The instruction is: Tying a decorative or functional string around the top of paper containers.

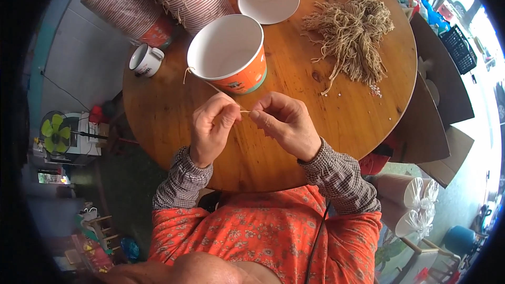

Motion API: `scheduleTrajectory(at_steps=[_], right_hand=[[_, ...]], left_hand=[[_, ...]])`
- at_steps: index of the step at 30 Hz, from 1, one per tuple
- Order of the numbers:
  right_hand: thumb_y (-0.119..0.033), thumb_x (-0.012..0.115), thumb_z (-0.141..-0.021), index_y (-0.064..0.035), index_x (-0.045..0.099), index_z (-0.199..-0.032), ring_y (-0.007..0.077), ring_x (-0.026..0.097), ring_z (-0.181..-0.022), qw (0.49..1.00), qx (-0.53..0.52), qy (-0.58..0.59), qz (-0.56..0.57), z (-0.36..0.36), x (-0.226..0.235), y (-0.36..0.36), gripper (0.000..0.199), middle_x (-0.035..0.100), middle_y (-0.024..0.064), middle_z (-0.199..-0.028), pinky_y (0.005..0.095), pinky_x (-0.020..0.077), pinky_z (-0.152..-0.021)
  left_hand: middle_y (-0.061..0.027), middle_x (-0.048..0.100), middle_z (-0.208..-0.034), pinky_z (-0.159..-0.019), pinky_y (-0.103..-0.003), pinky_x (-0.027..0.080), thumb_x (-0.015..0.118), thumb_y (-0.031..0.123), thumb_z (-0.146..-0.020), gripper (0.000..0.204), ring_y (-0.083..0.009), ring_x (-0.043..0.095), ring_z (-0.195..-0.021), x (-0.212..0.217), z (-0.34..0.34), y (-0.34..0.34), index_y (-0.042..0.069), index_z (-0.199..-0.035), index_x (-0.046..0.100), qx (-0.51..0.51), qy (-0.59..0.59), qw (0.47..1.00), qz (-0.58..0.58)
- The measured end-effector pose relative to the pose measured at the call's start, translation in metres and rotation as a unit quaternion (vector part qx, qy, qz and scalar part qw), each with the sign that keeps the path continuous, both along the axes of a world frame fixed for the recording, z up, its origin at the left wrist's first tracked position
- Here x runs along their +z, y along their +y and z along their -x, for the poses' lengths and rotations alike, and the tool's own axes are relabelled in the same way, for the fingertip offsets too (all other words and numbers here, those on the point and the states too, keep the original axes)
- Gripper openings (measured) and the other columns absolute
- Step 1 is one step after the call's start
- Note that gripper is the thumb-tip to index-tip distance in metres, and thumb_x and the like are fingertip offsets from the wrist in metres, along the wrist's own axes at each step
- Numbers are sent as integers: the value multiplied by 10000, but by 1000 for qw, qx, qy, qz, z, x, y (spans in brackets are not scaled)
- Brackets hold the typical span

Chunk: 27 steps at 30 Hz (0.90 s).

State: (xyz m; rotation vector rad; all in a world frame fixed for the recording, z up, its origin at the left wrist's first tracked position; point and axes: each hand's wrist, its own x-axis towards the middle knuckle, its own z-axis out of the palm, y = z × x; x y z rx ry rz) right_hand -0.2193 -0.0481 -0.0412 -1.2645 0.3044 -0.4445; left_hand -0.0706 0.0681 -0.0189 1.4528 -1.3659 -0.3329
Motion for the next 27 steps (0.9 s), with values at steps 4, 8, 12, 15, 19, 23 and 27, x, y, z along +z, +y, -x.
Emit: scheduleTrajectory(at_steps=[4,8,12,15,19,23,27], right_hand=[[-104,646,-912,-27,597,-932,5,476,-659,999,-17,-33,10,-3,1,7,93,549,-54,-765,177,415,-576],[-58,651,-901,-15,604,-940,20,520,-684,996,-33,-19,76,-6,6,6,74,578,-39,-768,184,437,-598],[-59,653,-896,-12,620,-932,12,511,-692,983,1,28,180,-15,21,-6,67,584,-36,-759,188,436,-599],[-65,663,-879,-15,629,-925,0,498,-689,967,57,-6,250,-26,43,-22,76,584,-26,-754,187,429,-590],[-131,558,-938,-18,613,-898,101,564,-581,964,71,-103,236,-73,83,-63,132,587,-1,-706,220,452,-553],[-190,597,-936,-51,566,-938,185,638,-810,963,-132,-231,39,-110,110,-148,142,612,66,-851,317,532,-724],[-146,579,-948,-17,597,-1038,241,661,-955,935,-248,-252,35,-92,67,-216,159,659,114,-989,353,542,-846]], left_hand=[[-93,545,-760,-585,-299,440,615,77,-912,126,-203,554,-673,3,4,3,-7,-835,561,44,-89,995,25],[-102,553,-824,-628,-323,460,623,49,-893,78,-232,562,-723,5,3,8,2,-873,564,65,-148,986,49],[-101,559,-845,-661,-325,468,622,38,-888,63,-246,563,-752,14,1,8,10,-884,566,80,-157,983,52],[-106,576,-889,-721,-333,475,634,-13,-855,103,-263,575,-806,23,-2,8,16,-927,566,104,-172,978,61],[-113,594,-918,-761,-354,482,691,-49,-766,239,-282,581,-836,29,8,7,11,-973,590,147,-235,946,169],[-151,606,-990,-809,-394,480,701,17,-781,403,-320,593,-926,24,20,-37,-13,-1157,559,80,-328,938,80],[-170,640,-1021,-876,-408,442,648,42,-829,424,-311,606,-945,4,-3,-66,5,-1237,540,171,-439,881,-28]])
